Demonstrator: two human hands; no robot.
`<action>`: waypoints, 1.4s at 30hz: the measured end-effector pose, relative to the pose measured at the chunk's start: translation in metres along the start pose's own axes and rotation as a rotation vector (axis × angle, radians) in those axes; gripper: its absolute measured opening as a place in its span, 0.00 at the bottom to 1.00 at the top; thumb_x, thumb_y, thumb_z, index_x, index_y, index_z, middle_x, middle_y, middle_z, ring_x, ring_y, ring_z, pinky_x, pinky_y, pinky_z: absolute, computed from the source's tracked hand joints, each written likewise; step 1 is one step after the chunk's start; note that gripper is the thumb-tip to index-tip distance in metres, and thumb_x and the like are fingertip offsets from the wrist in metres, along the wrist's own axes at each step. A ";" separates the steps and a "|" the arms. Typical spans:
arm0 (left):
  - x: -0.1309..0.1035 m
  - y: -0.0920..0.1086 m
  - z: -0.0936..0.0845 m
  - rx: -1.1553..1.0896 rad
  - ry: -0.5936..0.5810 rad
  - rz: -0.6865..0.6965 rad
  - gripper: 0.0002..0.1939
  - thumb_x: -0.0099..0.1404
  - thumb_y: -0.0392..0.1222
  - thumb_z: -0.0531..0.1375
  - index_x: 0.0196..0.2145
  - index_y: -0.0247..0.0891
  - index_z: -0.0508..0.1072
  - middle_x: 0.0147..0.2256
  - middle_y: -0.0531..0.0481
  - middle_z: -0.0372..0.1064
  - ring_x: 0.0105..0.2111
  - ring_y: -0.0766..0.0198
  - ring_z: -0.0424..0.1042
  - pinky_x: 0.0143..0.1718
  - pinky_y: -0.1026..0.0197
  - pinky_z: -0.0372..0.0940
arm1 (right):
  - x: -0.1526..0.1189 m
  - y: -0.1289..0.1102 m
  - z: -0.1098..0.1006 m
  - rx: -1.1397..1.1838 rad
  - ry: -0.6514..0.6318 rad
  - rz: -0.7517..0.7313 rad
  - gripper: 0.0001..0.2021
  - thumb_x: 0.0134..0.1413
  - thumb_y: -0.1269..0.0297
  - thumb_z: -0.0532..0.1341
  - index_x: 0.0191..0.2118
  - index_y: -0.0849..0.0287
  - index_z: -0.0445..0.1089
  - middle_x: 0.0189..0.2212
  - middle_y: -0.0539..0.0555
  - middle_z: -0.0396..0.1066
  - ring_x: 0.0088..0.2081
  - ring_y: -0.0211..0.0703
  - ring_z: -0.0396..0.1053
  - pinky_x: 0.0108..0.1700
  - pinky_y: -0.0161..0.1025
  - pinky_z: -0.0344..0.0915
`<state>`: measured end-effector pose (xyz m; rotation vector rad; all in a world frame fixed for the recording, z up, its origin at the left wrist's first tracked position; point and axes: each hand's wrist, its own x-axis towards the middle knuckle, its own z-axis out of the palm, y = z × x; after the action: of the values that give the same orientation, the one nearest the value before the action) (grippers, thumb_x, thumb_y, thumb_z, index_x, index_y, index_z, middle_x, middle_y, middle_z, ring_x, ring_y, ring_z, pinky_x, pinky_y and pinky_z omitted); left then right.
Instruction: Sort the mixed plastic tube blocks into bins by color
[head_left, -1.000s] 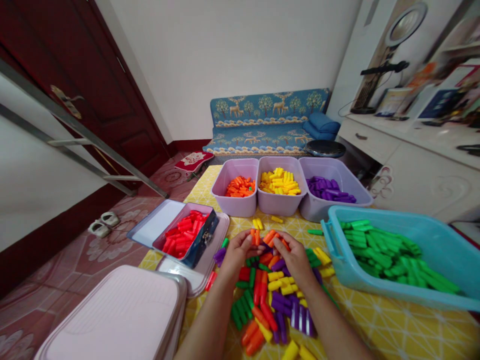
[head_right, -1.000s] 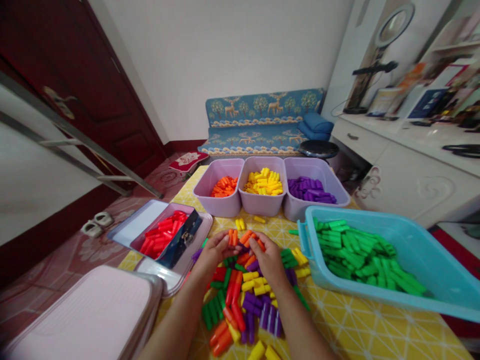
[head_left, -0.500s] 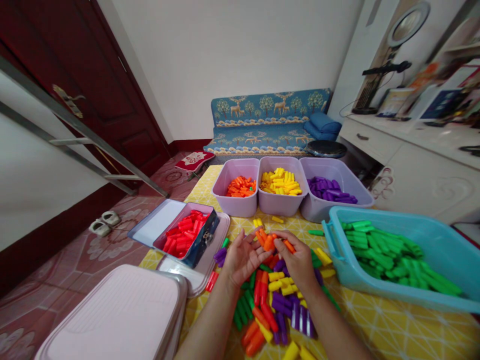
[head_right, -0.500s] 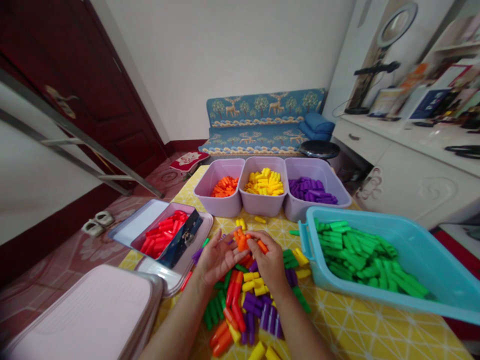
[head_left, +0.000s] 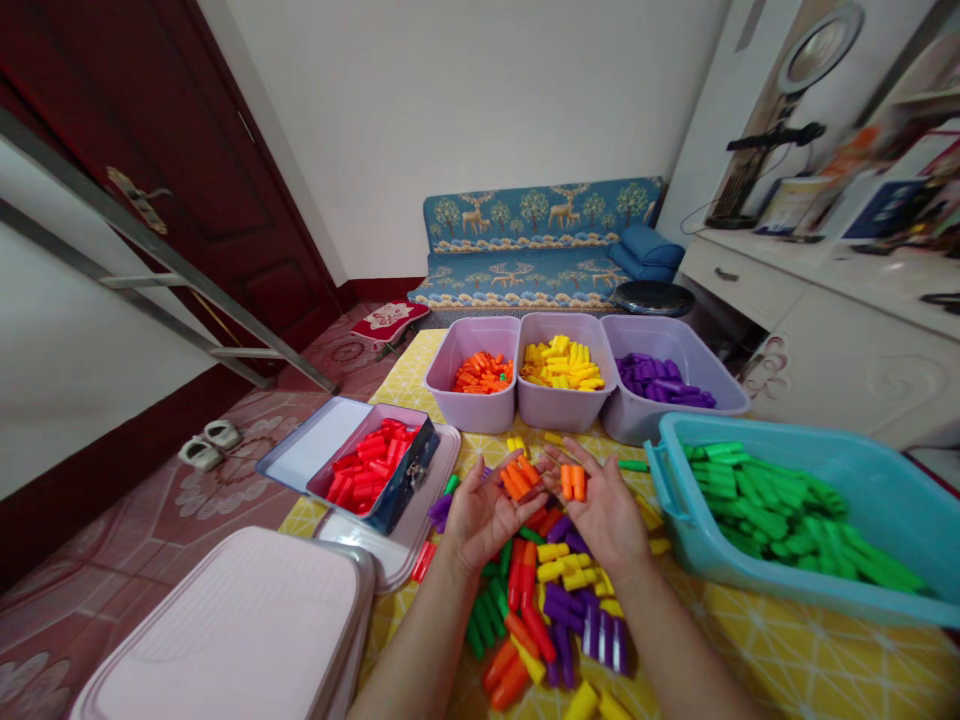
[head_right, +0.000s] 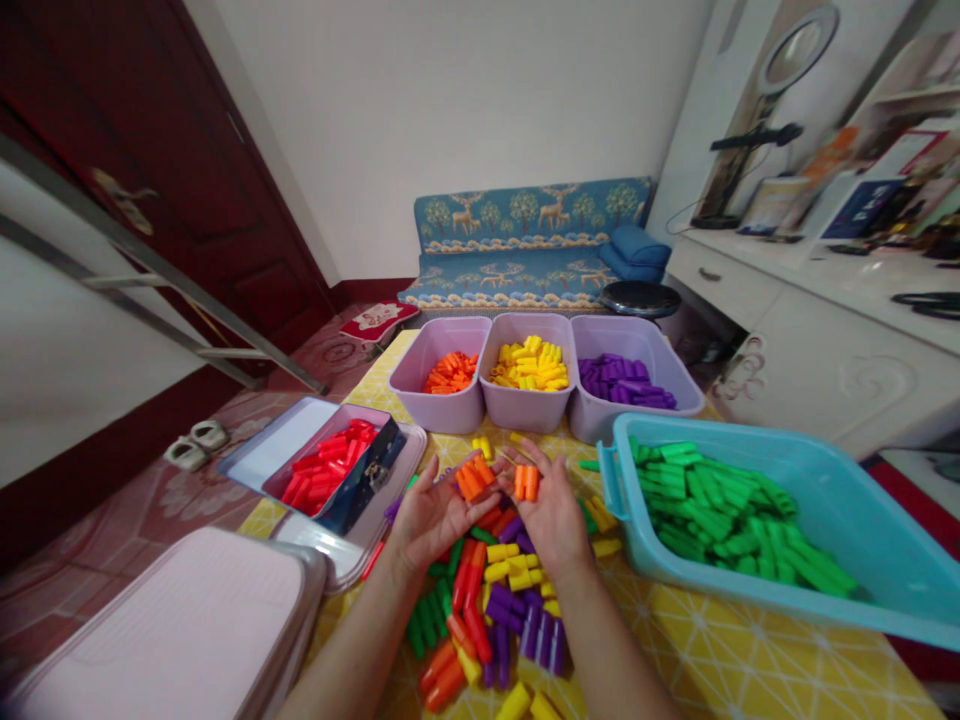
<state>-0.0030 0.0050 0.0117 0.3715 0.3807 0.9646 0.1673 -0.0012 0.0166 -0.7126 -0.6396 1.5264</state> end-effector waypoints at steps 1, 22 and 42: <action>0.000 0.000 0.000 0.005 0.004 0.003 0.30 0.65 0.58 0.53 0.55 0.33 0.63 0.55 0.32 0.65 0.57 0.46 0.64 0.54 0.45 0.62 | 0.000 -0.001 -0.001 0.039 -0.011 0.012 0.29 0.58 0.40 0.48 0.55 0.54 0.66 0.51 0.60 0.70 0.52 0.53 0.69 0.51 0.54 0.68; 0.001 -0.007 0.006 0.363 0.222 0.216 0.24 0.57 0.55 0.65 0.42 0.35 0.68 0.29 0.51 0.72 0.21 0.73 0.68 0.22 0.72 0.62 | 0.003 0.022 -0.018 -0.111 0.071 0.093 0.15 0.46 0.58 0.69 0.39 0.59 0.73 0.27 0.51 0.76 0.25 0.35 0.72 0.26 0.30 0.68; -0.003 -0.012 0.002 1.413 0.151 0.315 0.17 0.64 0.49 0.57 0.34 0.33 0.77 0.29 0.49 0.74 0.31 0.60 0.71 0.34 0.63 0.64 | 0.000 0.026 -0.013 -0.286 0.042 -0.039 0.21 0.50 0.56 0.67 0.49 0.55 0.67 0.31 0.52 0.76 0.30 0.39 0.72 0.33 0.35 0.67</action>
<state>0.0047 -0.0039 0.0087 1.6769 1.1512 0.8930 0.1601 -0.0032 -0.0115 -0.9397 -0.8452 1.3946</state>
